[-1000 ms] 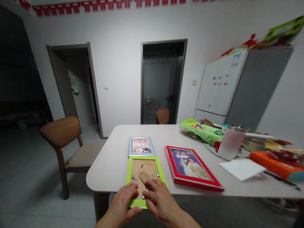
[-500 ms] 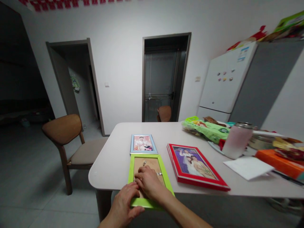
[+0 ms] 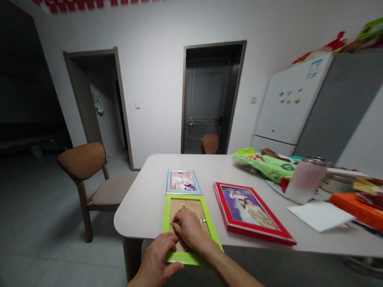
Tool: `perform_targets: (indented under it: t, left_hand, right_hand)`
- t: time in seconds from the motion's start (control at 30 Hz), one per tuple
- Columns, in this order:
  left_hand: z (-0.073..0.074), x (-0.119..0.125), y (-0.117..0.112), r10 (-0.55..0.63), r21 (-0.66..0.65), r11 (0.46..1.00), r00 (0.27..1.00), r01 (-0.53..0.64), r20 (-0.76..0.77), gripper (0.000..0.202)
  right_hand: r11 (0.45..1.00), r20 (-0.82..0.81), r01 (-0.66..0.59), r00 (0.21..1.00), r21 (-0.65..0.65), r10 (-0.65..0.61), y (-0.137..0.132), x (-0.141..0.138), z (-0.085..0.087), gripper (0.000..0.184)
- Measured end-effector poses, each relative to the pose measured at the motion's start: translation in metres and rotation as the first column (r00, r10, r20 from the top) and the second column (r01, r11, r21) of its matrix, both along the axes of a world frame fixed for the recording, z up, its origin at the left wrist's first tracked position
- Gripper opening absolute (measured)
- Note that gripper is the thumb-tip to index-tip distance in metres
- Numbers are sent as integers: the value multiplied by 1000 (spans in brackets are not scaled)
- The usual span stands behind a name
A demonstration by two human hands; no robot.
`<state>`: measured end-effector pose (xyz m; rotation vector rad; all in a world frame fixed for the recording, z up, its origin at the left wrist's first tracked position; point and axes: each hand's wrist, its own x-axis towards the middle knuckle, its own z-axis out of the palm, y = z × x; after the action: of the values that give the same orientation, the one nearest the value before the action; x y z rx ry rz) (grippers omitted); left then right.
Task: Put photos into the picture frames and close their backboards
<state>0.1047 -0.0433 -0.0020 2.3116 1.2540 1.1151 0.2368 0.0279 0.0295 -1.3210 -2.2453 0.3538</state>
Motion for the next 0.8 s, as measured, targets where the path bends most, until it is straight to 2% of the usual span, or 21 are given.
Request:
perform_targets:
  t: [0.07, 0.13, 0.43, 0.63, 0.8]
  left_hand:
    - [1, 0, 0, 5, 7, 1000, 1000, -5, 2, 28]
    - [1, 1, 0, 13, 7, 1000, 1000, -13, -2, 29]
    - [2, 1, 0, 22, -21, 1000, 999, -23, -34, 31]
    - [3, 0, 1, 5, -65, 998, 996, -11, -84, 37]
    - [6, -1, 1, 11, -107, 994, 996, -20, -88, 38]
  right_hand:
    - [997, -2, 71, 997, 18, -71, 4, -3, -2, 19]
    - [996, 1, 89, 996, 23, -89, 7, -5, -4, 19]
    - [999, 41, -30, 999, -12, 31, 3, -4, -1, 23]
    - [973, 2, 230, 973, -16, -230, 37, 19, -3, 24]
    - [969, 43, 237, 971, -77, -234, 60, 26, -10, 18]
